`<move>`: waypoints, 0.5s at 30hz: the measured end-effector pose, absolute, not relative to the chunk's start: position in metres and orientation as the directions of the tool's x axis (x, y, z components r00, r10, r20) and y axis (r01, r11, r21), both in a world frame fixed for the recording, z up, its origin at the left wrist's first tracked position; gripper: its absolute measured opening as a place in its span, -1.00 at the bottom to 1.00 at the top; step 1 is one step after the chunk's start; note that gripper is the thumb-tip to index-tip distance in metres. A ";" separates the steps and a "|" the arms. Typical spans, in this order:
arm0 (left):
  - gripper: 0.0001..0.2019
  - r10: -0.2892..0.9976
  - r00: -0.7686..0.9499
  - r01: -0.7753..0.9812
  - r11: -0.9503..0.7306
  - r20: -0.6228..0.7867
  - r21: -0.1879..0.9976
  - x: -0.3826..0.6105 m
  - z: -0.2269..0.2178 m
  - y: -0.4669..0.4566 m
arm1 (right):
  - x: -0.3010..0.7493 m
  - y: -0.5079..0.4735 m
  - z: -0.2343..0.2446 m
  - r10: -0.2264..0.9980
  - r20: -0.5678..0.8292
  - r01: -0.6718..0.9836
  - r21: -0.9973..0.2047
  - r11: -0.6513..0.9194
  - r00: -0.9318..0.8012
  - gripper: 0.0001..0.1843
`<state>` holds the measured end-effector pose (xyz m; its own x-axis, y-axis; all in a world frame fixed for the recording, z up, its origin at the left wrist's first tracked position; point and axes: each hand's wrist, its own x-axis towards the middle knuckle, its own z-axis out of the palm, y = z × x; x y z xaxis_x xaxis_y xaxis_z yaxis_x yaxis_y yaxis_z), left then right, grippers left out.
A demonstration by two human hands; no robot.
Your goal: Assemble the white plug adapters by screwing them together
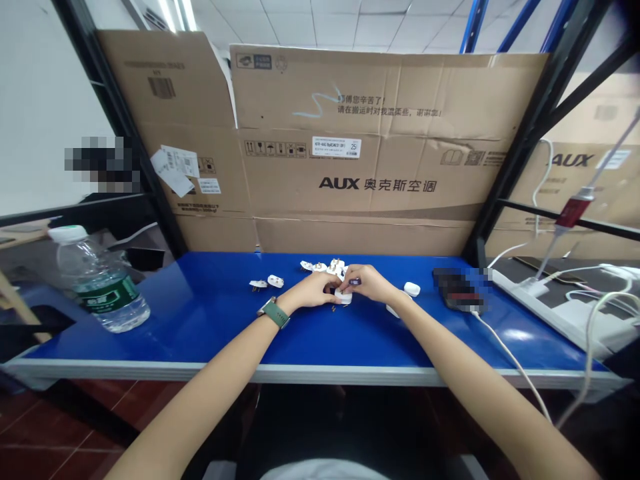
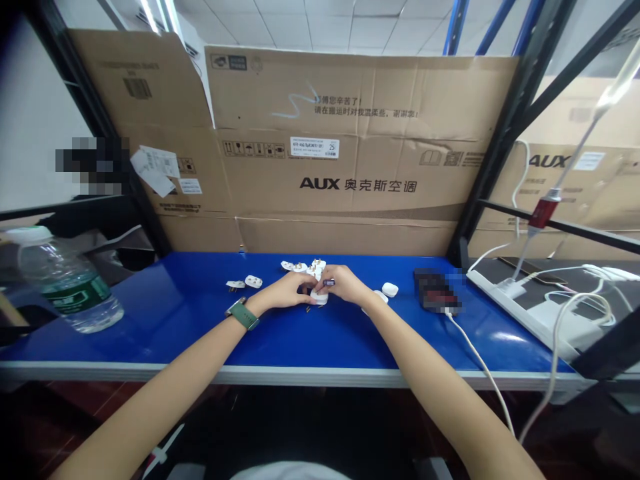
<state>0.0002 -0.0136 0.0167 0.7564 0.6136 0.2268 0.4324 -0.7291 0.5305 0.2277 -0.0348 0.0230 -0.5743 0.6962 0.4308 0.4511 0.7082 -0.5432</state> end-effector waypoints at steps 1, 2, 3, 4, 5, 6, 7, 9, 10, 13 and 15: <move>-0.70 0.611 0.758 0.428 -0.731 0.229 0.531 0.000 0.017 -0.014 | 0.228 -0.035 0.024 0.694 0.431 0.455 -0.536 0.712 -0.577 -0.81; -0.70 0.610 0.758 0.426 -0.732 0.233 0.532 0.000 0.016 -0.013 | 0.229 -0.036 0.024 0.691 0.436 0.461 -0.525 0.716 -0.577 -0.81; -0.70 0.611 0.756 0.425 -0.732 0.235 0.533 0.001 0.016 -0.013 | 0.229 -0.036 0.025 0.689 0.446 0.468 -0.513 0.720 -0.572 -0.80; -0.69 0.613 0.754 0.425 -0.730 0.236 0.536 0.001 0.015 -0.013 | 0.230 -0.037 0.026 0.688 0.460 0.476 -0.501 0.723 -0.561 -0.79; -0.68 0.615 0.752 0.426 -0.727 0.236 0.538 0.001 0.015 -0.013 | 0.232 -0.037 0.027 0.688 0.478 0.486 -0.488 0.725 -0.546 -0.78; -0.66 0.618 0.750 0.427 -0.724 0.236 0.541 0.001 0.014 -0.013 | 0.233 -0.037 0.027 0.688 0.496 0.497 -0.476 0.726 -0.530 -0.76; -0.64 0.621 0.747 0.428 -0.722 0.237 0.543 0.002 0.014 -0.013 | 0.234 -0.038 0.028 0.686 0.509 0.507 -0.463 0.727 -0.520 -0.73; -0.63 0.628 0.739 0.435 -0.722 0.246 0.538 0.002 0.014 -0.013 | 0.235 -0.040 0.028 0.675 0.511 0.520 -0.432 0.737 -0.533 -0.66; -0.63 0.632 0.734 0.441 -0.722 0.249 0.533 0.002 0.014 -0.014 | 0.235 -0.041 0.028 0.668 0.500 0.522 -0.418 0.743 -0.551 -0.64; -0.64 0.639 0.729 0.444 -0.713 0.243 0.543 0.002 0.014 -0.014 | 0.234 -0.044 0.029 0.659 0.448 0.522 -0.402 0.752 -0.604 -0.62; -0.65 0.637 0.733 0.425 -0.703 0.239 0.570 0.002 0.013 -0.014 | 0.233 -0.046 0.029 0.662 0.417 0.526 -0.402 0.749 -0.623 -0.64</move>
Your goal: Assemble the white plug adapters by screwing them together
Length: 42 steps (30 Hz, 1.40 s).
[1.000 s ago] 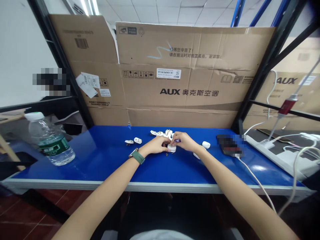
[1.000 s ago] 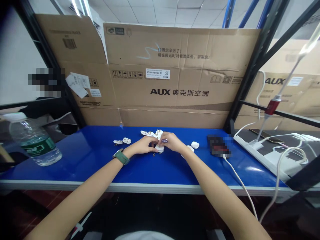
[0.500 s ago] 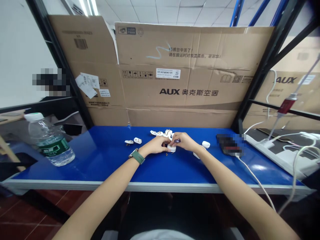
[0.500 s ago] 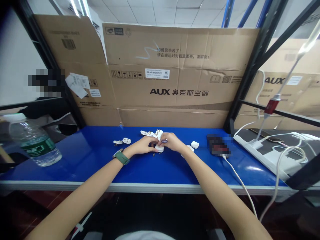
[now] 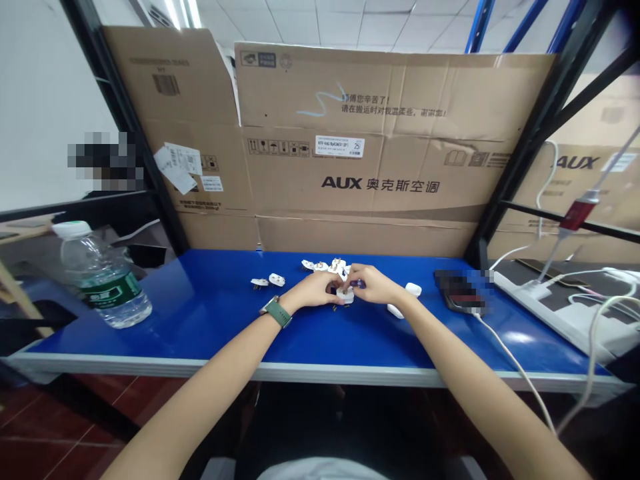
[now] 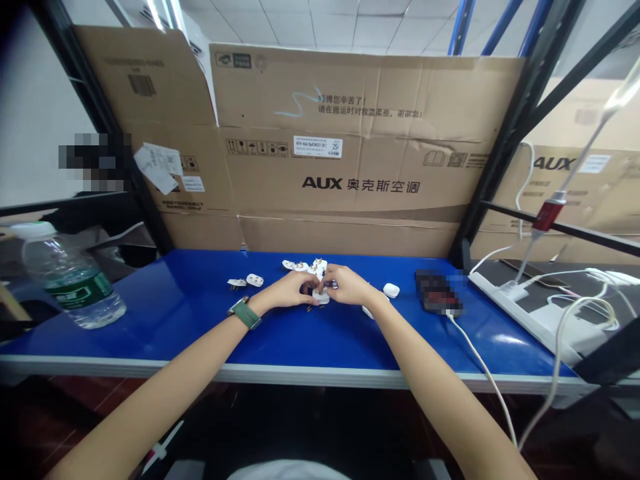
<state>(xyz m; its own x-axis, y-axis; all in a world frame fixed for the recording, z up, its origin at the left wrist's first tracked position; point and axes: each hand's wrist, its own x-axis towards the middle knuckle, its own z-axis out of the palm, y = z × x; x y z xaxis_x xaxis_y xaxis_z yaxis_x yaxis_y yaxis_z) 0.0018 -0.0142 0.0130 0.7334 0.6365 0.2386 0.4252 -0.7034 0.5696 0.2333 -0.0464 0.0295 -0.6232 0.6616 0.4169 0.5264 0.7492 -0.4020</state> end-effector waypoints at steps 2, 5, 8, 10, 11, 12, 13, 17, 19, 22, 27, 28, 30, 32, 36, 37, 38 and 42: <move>-0.65 0.631 0.737 0.403 -0.697 0.242 0.593 0.002 0.012 -0.013 | 0.233 -0.048 0.031 0.663 0.400 0.529 -0.402 0.747 -0.632 -0.65; -0.64 0.636 0.732 0.399 -0.690 0.243 0.604 0.002 0.010 -0.012 | 0.232 -0.048 0.033 0.670 0.405 0.527 -0.416 0.741 -0.622 -0.66; -0.63 0.651 0.721 0.419 -0.681 0.235 0.601 0.002 0.010 -0.013 | 0.231 -0.048 0.033 0.677 0.412 0.518 -0.439 0.734 -0.611 -0.67; -0.64 0.656 0.718 0.430 -0.682 0.234 0.592 0.002 0.011 -0.014 | 0.231 -0.047 0.032 0.677 0.408 0.512 -0.449 0.733 -0.612 -0.67; -0.64 0.656 0.718 0.434 -0.683 0.234 0.587 0.002 0.011 -0.014 | 0.231 -0.046 0.032 0.678 0.406 0.509 -0.453 0.732 -0.613 -0.68; -0.64 0.656 0.717 0.436 -0.686 0.235 0.583 0.003 0.012 -0.015 | 0.230 -0.046 0.031 0.678 0.404 0.508 -0.457 0.731 -0.614 -0.68; -0.64 0.656 0.717 0.438 -0.688 0.236 0.579 0.003 0.013 -0.016 | 0.230 -0.046 0.031 0.679 0.400 0.506 -0.460 0.729 -0.615 -0.69; -0.66 0.653 0.718 0.449 -0.700 0.242 0.555 0.003 0.014 -0.017 | 0.229 -0.045 0.030 0.688 0.376 0.519 -0.461 0.720 -0.621 -0.73; -0.66 0.653 0.717 0.459 -0.706 0.244 0.539 0.004 0.015 -0.018 | 0.228 -0.046 0.030 0.696 0.371 0.536 -0.451 0.714 -0.615 -0.79; -0.66 0.665 0.704 0.482 -0.706 0.251 0.519 0.005 0.014 -0.019 | 0.226 -0.048 0.029 0.728 0.370 0.597 -0.417 0.685 -0.577 -0.87; -0.63 0.674 0.688 0.485 -0.702 0.267 0.522 0.007 0.013 -0.021 | 0.221 -0.054 0.029 0.811 0.357 0.743 -0.342 0.575 -0.463 -0.90; -0.63 0.677 0.685 0.485 -0.699 0.268 0.526 0.008 0.013 -0.022 | 0.220 -0.056 0.029 0.822 0.358 0.760 -0.337 0.555 -0.442 -0.91; -0.63 0.686 0.675 0.489 -0.691 0.270 0.533 0.009 0.013 -0.023 | 0.216 -0.058 0.029 0.842 0.355 0.783 -0.340 0.520 -0.405 -0.91; -0.63 0.695 0.665 0.496 -0.685 0.273 0.533 0.010 0.013 -0.023 | 0.212 -0.060 0.029 0.864 0.346 0.801 -0.356 0.481 -0.365 -0.91; -0.66 0.706 0.648 0.512 -0.682 0.286 0.522 0.010 0.014 -0.024 | 0.206 -0.061 0.028 0.890 0.334 0.815 -0.388 0.431 -0.311 -0.93; -0.67 0.708 0.645 0.515 -0.680 0.288 0.522 0.010 0.014 -0.023 | 0.205 -0.060 0.027 0.890 0.334 0.815 -0.390 0.429 -0.309 -0.93; -0.67 0.711 0.643 0.516 -0.677 0.285 0.524 0.010 0.014 -0.023 | 0.204 -0.060 0.026 0.890 0.335 0.815 -0.391 0.428 -0.307 -0.93; -0.65 0.721 0.633 0.518 -0.666 0.283 0.537 0.009 0.012 -0.022 | 0.205 -0.055 0.021 0.877 0.363 0.787 -0.416 0.455 -0.315 -0.92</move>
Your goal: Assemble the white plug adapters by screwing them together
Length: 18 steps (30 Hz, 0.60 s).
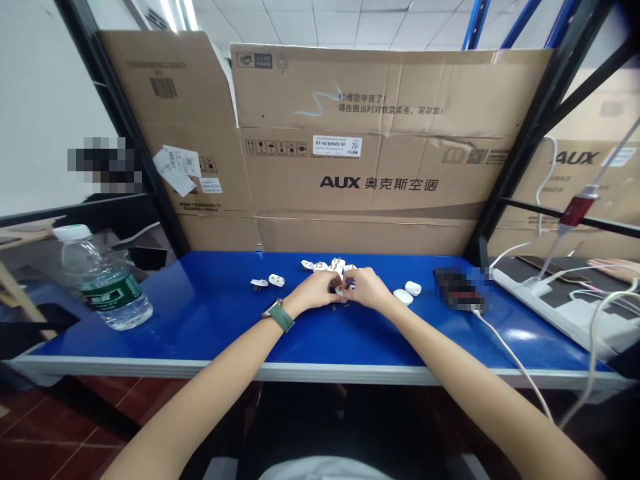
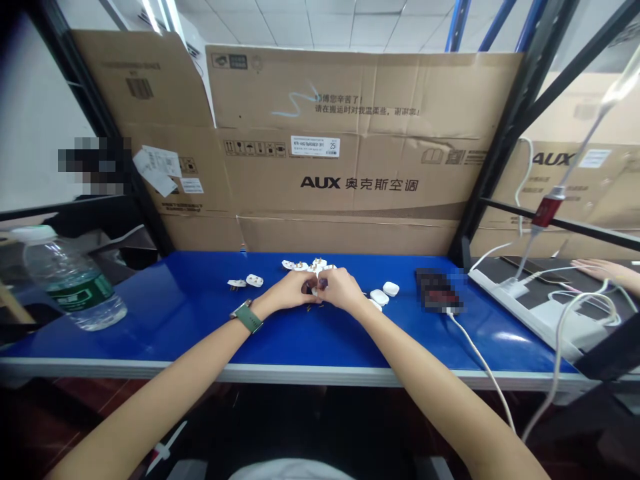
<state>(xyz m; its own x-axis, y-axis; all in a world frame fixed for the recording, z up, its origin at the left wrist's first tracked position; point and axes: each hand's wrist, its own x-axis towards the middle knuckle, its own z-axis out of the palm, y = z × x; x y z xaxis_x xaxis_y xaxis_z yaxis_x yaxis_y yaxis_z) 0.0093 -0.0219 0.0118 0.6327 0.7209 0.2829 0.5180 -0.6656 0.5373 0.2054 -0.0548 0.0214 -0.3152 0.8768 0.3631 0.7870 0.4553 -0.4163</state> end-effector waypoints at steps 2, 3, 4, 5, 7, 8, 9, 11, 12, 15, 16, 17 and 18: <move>-0.65 0.725 0.626 0.519 -0.662 0.287 0.541 0.009 0.011 -0.021 | 0.207 -0.051 0.018 0.859 0.384 0.749 -0.442 0.493 -0.339 -0.93; -0.65 0.728 0.622 0.522 -0.659 0.288 0.541 0.009 0.011 -0.021 | 0.208 -0.050 0.017 0.851 0.392 0.733 -0.451 0.510 -0.350 -0.94; -0.65 0.732 0.619 0.526 -0.656 0.286 0.541 0.009 0.011 -0.021 | 0.209 -0.049 0.016 0.845 0.399 0.723 -0.455 0.520 -0.356 -0.95; -0.66 0.734 0.617 0.529 -0.654 0.284 0.541 0.009 0.011 -0.021 | 0.209 -0.048 0.016 0.842 0.404 0.720 -0.455 0.524 -0.357 -0.95; -0.65 0.738 0.616 0.537 -0.649 0.275 0.540 0.009 0.011 -0.021 | 0.210 -0.047 0.017 0.845 0.402 0.729 -0.447 0.517 -0.353 -0.96; -0.65 0.740 0.616 0.538 -0.646 0.271 0.541 0.009 0.011 -0.021 | 0.211 -0.047 0.018 0.849 0.395 0.736 -0.444 0.511 -0.351 -0.96; -0.64 0.741 0.615 0.538 -0.643 0.268 0.544 0.010 0.011 -0.021 | 0.211 -0.047 0.019 0.854 0.385 0.744 -0.441 0.503 -0.349 -0.96; -0.64 0.743 0.613 0.533 -0.639 0.267 0.555 0.010 0.011 -0.022 | 0.213 -0.048 0.022 0.861 0.366 0.752 -0.436 0.494 -0.354 -0.95; -0.64 0.744 0.612 0.530 -0.637 0.267 0.560 0.010 0.011 -0.022 | 0.215 -0.048 0.024 0.859 0.365 0.752 -0.431 0.498 -0.360 -0.94; -0.65 0.744 0.612 0.525 -0.636 0.269 0.565 0.010 0.011 -0.023 | 0.219 -0.047 0.025 0.826 0.394 0.732 -0.404 0.549 -0.402 -0.90; -0.64 0.744 0.612 0.528 -0.637 0.268 0.562 0.010 0.011 -0.023 | 0.220 -0.047 0.025 0.811 0.404 0.719 -0.396 0.571 -0.422 -0.89; -0.64 0.743 0.612 0.531 -0.639 0.269 0.556 0.010 0.011 -0.023 | 0.221 -0.047 0.025 0.797 0.410 0.703 -0.393 0.593 -0.443 -0.87; -0.64 0.742 0.613 0.535 -0.642 0.270 0.549 0.010 0.011 -0.023 | 0.222 -0.046 0.025 0.785 0.410 0.685 -0.395 0.612 -0.465 -0.86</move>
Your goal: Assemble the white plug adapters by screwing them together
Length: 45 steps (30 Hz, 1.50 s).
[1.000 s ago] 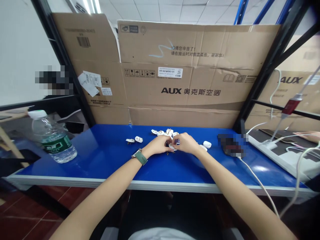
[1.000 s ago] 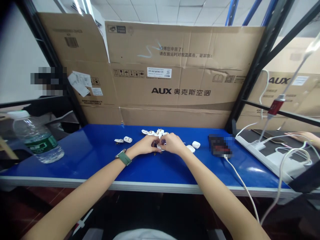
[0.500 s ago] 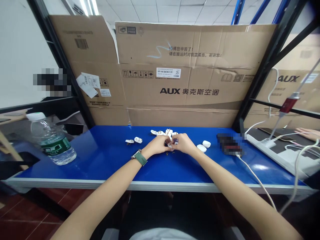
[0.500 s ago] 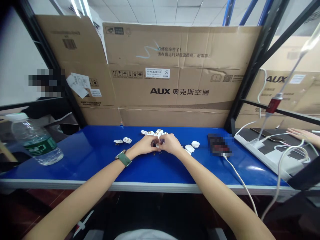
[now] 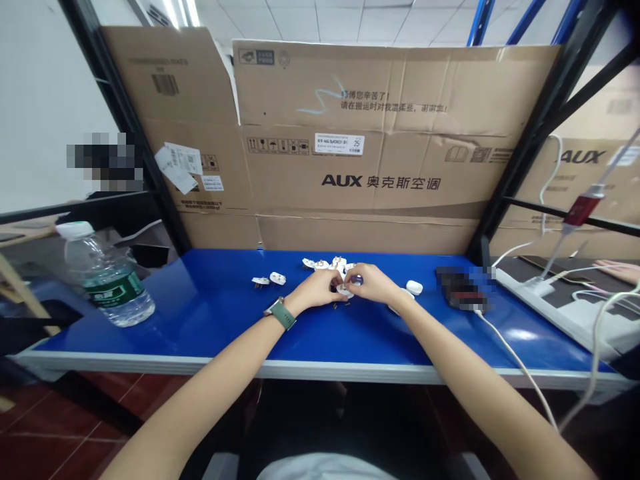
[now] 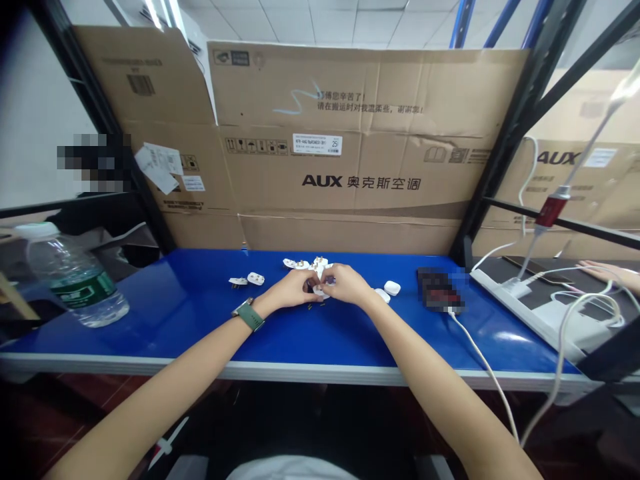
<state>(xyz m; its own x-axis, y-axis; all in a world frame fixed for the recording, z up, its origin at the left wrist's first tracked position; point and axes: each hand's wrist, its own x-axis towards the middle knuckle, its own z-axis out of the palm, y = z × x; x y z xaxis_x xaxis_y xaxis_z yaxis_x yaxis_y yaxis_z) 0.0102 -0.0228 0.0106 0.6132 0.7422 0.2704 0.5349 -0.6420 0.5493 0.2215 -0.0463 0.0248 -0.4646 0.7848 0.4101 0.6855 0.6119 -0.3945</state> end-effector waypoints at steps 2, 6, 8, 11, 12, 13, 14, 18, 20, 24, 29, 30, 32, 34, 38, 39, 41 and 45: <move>-0.63 0.742 0.612 0.543 -0.646 0.274 0.537 0.010 0.011 -0.023 | 0.222 -0.046 0.025 0.765 0.401 0.645 -0.414 0.643 -0.504 -0.83; -0.62 0.736 0.618 0.541 -0.652 0.276 0.531 0.010 0.011 -0.022 | 0.222 -0.044 0.026 0.773 0.380 0.610 -0.476 0.634 -0.507 -0.82; -0.62 0.730 0.625 0.536 -0.659 0.277 0.528 0.010 0.011 -0.023 | 0.223 -0.043 0.026 0.780 0.371 0.598 -0.502 0.625 -0.505 -0.82; -0.63 0.724 0.629 0.535 -0.667 0.283 0.518 0.010 0.011 -0.023 | 0.222 -0.043 0.024 0.780 0.365 0.594 -0.508 0.624 -0.508 -0.82; -0.64 0.724 0.629 0.534 -0.668 0.284 0.519 0.010 0.011 -0.022 | 0.222 -0.042 0.024 0.780 0.368 0.599 -0.501 0.625 -0.506 -0.83; -0.64 0.724 0.629 0.532 -0.667 0.284 0.521 0.010 0.010 -0.022 | 0.222 -0.042 0.023 0.778 0.373 0.602 -0.494 0.627 -0.505 -0.83; -0.65 0.723 0.629 0.530 -0.667 0.285 0.524 0.010 0.010 -0.021 | 0.222 -0.042 0.023 0.775 0.377 0.601 -0.489 0.631 -0.507 -0.84; -0.66 0.721 0.628 0.531 -0.673 0.294 0.515 0.010 0.008 -0.020 | 0.221 -0.043 0.025 0.768 0.410 0.585 -0.497 0.641 -0.493 -0.85; -0.65 0.724 0.624 0.535 -0.670 0.295 0.514 0.010 0.007 -0.020 | 0.221 -0.045 0.028 0.773 0.454 0.574 -0.518 0.634 -0.444 -0.84; -0.62 0.733 0.614 0.541 -0.660 0.292 0.521 0.010 0.009 -0.022 | 0.224 -0.047 0.037 0.761 0.566 0.404 -0.646 0.648 -0.316 -0.76; -0.61 0.746 0.602 0.545 -0.645 0.285 0.536 0.009 0.010 -0.024 | 0.226 -0.048 0.044 0.722 0.660 0.026 -0.734 0.679 -0.208 -0.70; -0.61 0.748 0.600 0.544 -0.642 0.284 0.541 0.009 0.011 -0.025 | 0.226 -0.048 0.045 0.721 0.667 -0.005 -0.735 0.678 -0.187 -0.70; -0.62 0.748 0.602 0.544 -0.640 0.280 0.543 0.009 0.011 -0.026 | 0.225 -0.049 0.046 0.726 0.669 -0.035 -0.738 0.673 -0.160 -0.70; -0.61 0.747 0.606 0.542 -0.640 0.275 0.544 0.009 0.012 -0.026 | 0.223 -0.050 0.046 0.730 0.668 -0.043 -0.741 0.670 -0.145 -0.71; -0.61 0.742 0.613 0.534 -0.642 0.271 0.550 0.008 0.013 -0.027 | 0.220 -0.050 0.045 0.728 0.663 -0.030 -0.743 0.669 -0.172 -0.76; -0.62 0.740 0.614 0.532 -0.645 0.275 0.549 0.008 0.014 -0.027 | 0.220 -0.049 0.044 0.726 0.664 -0.028 -0.741 0.671 -0.181 -0.77; -0.63 0.735 0.617 0.529 -0.651 0.281 0.544 0.008 0.014 -0.027 | 0.220 -0.049 0.043 0.721 0.665 -0.025 -0.738 0.674 -0.194 -0.79; -0.62 0.732 0.619 0.527 -0.656 0.285 0.540 0.008 0.014 -0.027 | 0.220 -0.047 0.042 0.727 0.657 -0.016 -0.744 0.668 -0.200 -0.78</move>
<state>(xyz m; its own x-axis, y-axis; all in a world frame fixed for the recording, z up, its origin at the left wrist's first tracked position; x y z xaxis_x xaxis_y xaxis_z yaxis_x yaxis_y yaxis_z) 0.0081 -0.0273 0.0137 0.6190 0.7317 0.2855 0.5271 -0.6565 0.5396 0.2203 -0.0473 0.0423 -0.1999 0.7273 0.6565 -0.0163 0.6675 -0.7444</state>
